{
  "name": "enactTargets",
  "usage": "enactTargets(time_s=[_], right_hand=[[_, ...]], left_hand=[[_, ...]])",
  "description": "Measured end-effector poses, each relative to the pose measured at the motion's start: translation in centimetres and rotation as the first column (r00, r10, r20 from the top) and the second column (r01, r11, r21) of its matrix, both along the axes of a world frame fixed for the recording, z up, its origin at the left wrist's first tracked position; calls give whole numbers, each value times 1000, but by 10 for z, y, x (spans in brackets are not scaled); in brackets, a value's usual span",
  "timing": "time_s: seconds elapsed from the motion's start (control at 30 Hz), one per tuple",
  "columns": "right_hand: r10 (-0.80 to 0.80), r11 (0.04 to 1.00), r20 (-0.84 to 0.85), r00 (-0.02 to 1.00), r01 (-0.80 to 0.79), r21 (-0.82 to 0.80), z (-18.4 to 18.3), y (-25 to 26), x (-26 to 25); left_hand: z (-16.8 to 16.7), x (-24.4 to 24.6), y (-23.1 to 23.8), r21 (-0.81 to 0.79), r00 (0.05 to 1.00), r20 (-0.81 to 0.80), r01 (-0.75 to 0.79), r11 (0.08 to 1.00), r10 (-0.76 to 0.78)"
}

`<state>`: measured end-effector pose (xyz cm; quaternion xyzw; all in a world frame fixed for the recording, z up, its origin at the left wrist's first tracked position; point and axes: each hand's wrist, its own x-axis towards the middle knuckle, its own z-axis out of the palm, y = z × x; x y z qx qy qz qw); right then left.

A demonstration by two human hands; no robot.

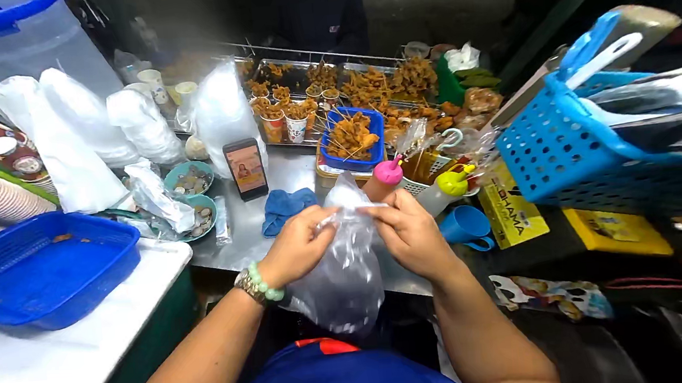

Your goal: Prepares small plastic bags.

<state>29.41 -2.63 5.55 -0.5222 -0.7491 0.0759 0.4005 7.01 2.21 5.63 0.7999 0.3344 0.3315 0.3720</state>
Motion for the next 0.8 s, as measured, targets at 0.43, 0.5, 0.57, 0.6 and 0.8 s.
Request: enactTargets(time_s=[0.43,0.5,0.57,0.6,0.8], right_hand=[[-461,727,-523,717,-32,-686,-95,56,-7],[-421,862,-520,743,150,-484,-93,35,3],[-288,956,-553,782,264,-125,-89,14,6],[-170,975,-568,805,223,24,-82,4,4],[285,952,-509,812,-301,53,-56,-14,-34]], left_hand=[[-78,15,31,-699,943,-45,-266,664,331],[-74,3,23,-606,951,-15,-253,754,308],[-66,-9,10,-524,973,88,-138,840,214],[-62,-12,4,-466,978,148,-64,882,149],[-38,-12,-26,-77,903,374,257,963,-211]])
